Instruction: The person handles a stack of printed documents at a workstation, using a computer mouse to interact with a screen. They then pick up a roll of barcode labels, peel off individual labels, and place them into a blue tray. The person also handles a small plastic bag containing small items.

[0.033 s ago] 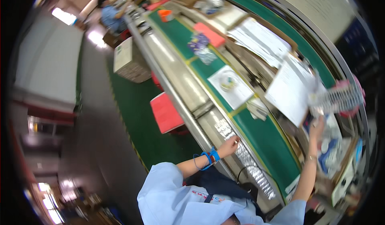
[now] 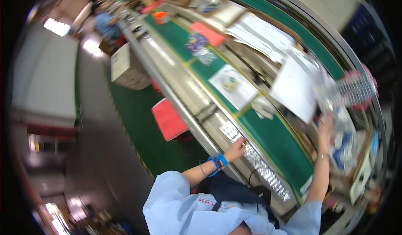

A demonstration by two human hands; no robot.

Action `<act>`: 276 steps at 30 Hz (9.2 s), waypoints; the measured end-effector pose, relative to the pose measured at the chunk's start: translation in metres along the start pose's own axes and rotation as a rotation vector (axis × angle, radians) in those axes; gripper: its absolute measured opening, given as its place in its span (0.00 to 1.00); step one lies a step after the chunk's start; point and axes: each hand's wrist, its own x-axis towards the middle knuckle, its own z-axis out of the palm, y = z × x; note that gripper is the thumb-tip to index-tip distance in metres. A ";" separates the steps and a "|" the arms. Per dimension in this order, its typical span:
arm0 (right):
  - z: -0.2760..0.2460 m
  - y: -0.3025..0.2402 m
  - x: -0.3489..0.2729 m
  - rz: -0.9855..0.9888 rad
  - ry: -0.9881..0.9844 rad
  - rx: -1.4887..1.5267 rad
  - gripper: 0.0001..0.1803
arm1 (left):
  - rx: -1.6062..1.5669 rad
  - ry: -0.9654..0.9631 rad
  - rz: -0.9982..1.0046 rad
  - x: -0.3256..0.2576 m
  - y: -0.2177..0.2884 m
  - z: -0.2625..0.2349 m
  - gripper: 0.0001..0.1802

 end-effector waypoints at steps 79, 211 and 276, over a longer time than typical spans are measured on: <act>-0.241 -0.182 0.077 -0.009 0.045 0.887 0.21 | -0.025 -0.253 0.423 0.070 0.221 0.006 0.14; -0.162 -0.208 -0.063 0.546 -0.453 1.310 0.20 | -0.549 -0.791 0.003 0.111 0.255 -0.044 0.19; -0.206 -0.226 -0.088 0.559 -0.542 1.439 0.20 | -0.962 -0.808 0.066 0.137 0.296 0.022 0.29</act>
